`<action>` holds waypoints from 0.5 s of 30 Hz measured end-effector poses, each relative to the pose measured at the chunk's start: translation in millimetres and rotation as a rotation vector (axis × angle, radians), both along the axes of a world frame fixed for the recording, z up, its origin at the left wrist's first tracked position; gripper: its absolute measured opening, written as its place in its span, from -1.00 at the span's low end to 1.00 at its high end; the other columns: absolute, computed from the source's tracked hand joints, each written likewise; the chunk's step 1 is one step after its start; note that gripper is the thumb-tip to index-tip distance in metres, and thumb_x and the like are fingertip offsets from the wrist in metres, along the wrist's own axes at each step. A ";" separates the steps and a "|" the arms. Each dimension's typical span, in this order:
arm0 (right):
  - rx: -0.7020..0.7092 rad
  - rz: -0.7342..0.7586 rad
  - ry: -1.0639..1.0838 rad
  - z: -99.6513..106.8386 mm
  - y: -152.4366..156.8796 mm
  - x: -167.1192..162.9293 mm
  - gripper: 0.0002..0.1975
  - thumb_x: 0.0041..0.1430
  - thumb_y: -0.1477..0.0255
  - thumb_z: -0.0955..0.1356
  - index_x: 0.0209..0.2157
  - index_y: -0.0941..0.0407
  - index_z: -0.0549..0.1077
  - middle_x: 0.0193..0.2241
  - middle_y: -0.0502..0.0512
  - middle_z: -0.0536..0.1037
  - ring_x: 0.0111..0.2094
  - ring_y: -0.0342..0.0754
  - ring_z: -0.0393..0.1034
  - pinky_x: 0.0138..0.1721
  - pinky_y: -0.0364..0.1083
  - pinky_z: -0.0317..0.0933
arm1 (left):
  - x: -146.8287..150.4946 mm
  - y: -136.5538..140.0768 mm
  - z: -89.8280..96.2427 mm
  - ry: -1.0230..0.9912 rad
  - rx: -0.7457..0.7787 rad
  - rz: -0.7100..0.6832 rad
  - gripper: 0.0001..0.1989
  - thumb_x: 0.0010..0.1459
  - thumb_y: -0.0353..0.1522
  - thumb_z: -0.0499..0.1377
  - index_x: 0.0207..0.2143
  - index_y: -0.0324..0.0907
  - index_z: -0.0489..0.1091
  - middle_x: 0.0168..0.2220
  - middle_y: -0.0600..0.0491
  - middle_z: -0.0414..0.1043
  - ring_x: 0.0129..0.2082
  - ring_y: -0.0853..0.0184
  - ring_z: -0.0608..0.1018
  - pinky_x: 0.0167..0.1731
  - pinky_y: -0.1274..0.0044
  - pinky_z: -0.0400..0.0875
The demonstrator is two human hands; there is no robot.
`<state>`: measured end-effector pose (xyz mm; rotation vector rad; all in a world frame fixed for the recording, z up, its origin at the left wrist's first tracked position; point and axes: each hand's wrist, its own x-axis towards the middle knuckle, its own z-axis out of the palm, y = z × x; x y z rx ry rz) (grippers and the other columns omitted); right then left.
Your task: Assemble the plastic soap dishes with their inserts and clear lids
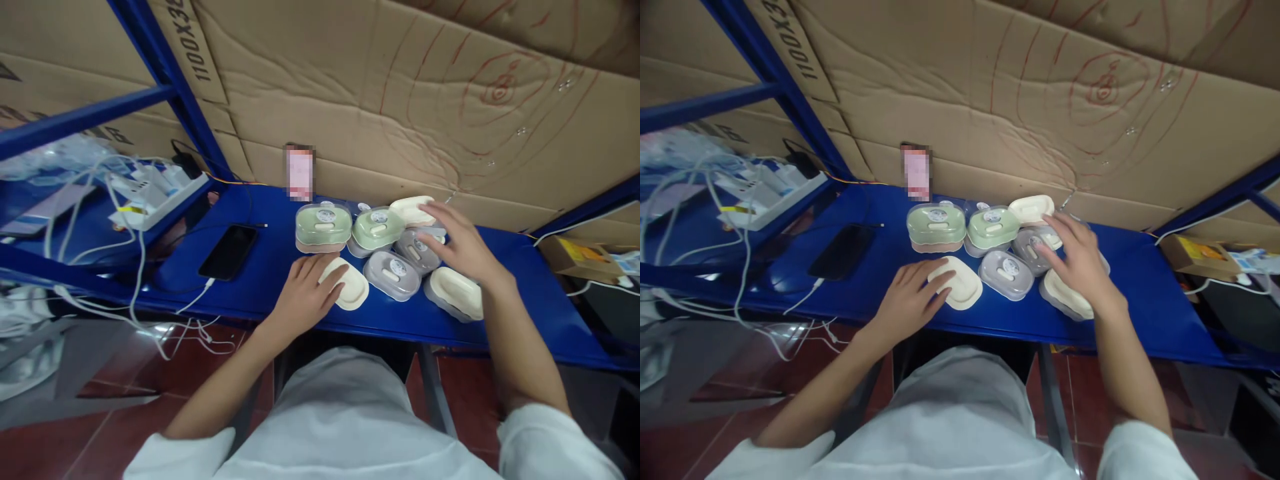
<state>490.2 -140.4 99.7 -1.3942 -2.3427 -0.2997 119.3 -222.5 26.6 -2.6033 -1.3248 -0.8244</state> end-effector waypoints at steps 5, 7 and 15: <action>-0.478 0.413 0.078 15.3 160.4 -97.8 -0.23 0.29 0.06 0.45 0.43 0.00 0.28 0.40 0.13 0.39 0.33 0.16 0.35 0.34 0.20 0.26 | -5.3 32.9 13.3 0.005 0.061 0.059 -0.58 0.46 -0.27 0.11 0.31 0.01 0.40 0.38 -0.18 0.36 0.40 -0.03 0.38 0.39 -0.02 0.15; -0.590 0.453 -0.005 8.4 198.7 -128.3 -0.18 0.21 0.14 0.52 0.42 0.06 0.31 0.40 0.17 0.38 0.35 0.16 0.34 0.37 0.19 0.23 | -8.8 45.4 14.2 0.030 0.076 0.063 -0.56 0.46 -0.25 0.12 0.33 0.01 0.37 0.41 -0.19 0.32 0.42 -0.04 0.36 0.42 -0.05 0.09; -0.622 0.522 -0.335 -38.0 234.4 -143.3 0.01 0.18 0.05 0.53 0.53 -0.01 0.09 0.51 0.28 0.16 0.42 0.27 0.23 0.38 0.26 0.17 | -28.5 97.0 11.2 0.135 -0.009 0.060 -0.42 0.39 -0.16 0.22 0.41 0.07 0.28 0.47 -0.20 0.20 0.47 -0.13 0.26 0.43 -0.11 0.06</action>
